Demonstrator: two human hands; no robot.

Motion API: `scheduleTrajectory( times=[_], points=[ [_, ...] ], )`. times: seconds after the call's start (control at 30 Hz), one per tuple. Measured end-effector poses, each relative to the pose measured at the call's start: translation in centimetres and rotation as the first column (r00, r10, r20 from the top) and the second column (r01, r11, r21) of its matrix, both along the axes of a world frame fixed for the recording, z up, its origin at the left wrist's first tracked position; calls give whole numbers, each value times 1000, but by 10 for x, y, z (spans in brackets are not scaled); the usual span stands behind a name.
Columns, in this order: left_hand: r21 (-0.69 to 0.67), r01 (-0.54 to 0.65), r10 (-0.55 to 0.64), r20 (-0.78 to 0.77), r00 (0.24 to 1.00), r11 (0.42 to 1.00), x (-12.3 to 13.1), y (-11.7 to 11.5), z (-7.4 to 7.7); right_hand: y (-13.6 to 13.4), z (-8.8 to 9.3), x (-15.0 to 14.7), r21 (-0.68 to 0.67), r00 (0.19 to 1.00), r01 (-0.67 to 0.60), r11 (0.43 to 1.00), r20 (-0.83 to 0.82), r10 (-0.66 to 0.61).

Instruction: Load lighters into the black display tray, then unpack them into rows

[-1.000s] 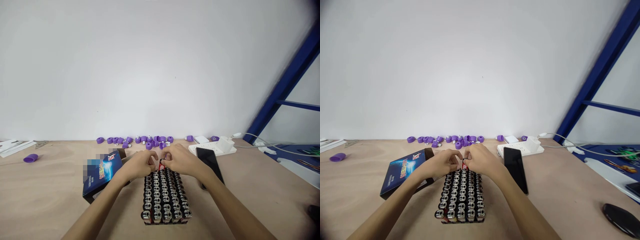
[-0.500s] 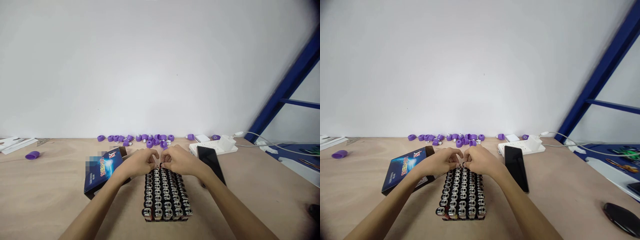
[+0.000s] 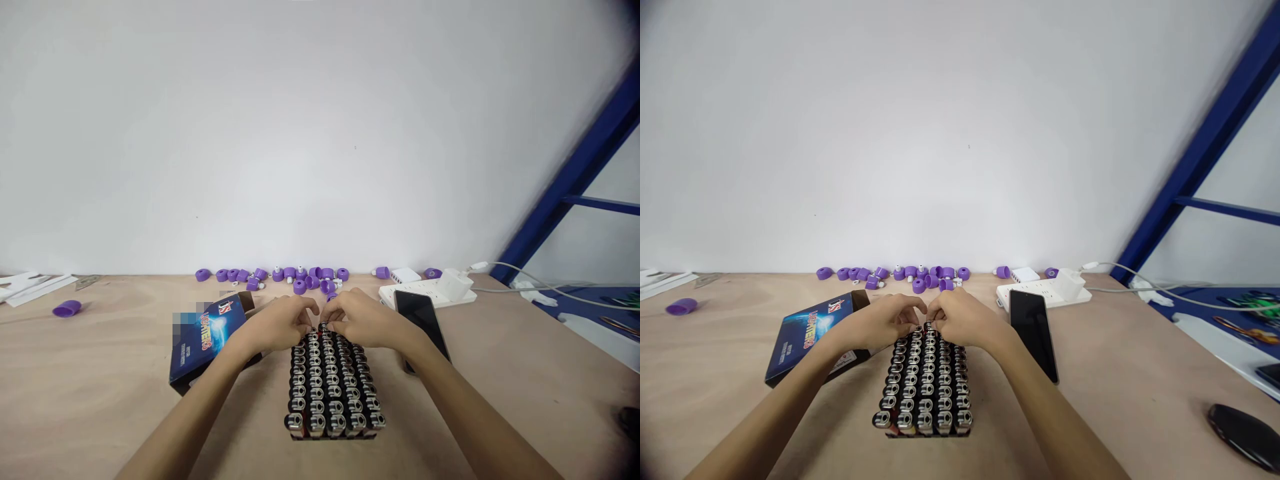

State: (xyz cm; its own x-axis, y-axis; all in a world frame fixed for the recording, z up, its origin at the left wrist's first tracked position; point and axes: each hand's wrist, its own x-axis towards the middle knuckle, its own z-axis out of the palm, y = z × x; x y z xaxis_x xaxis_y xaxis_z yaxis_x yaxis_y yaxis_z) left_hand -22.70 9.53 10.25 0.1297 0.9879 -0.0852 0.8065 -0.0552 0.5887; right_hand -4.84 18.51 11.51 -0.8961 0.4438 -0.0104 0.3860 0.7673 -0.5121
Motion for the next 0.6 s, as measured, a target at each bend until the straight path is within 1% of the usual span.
scheduleTrajectory(
  times=[0.17,0.27,0.37,0.47,0.6],
  points=[
    [23,1,0,-37,999,1000,1,-1,1,-6,1,-3,78,998,69,995,7,-70],
    [32,-2,4,-50,999,999,1,-1,2,-8,1,-2,86,998,57,995,11,-58],
    [33,2,-1,-53,999,999,1,-1,2,-8,-1,-2,60,999,44,997,9,-45],
    [33,6,-5,-53,999,999,1,-1,2,-6,-3,-3,15,998,68,998,3,-68],
    [45,11,-9,-57,998,999,2,-1,1,-1,-8,-5,-102,994,110,989,1,-110]
  ],
)
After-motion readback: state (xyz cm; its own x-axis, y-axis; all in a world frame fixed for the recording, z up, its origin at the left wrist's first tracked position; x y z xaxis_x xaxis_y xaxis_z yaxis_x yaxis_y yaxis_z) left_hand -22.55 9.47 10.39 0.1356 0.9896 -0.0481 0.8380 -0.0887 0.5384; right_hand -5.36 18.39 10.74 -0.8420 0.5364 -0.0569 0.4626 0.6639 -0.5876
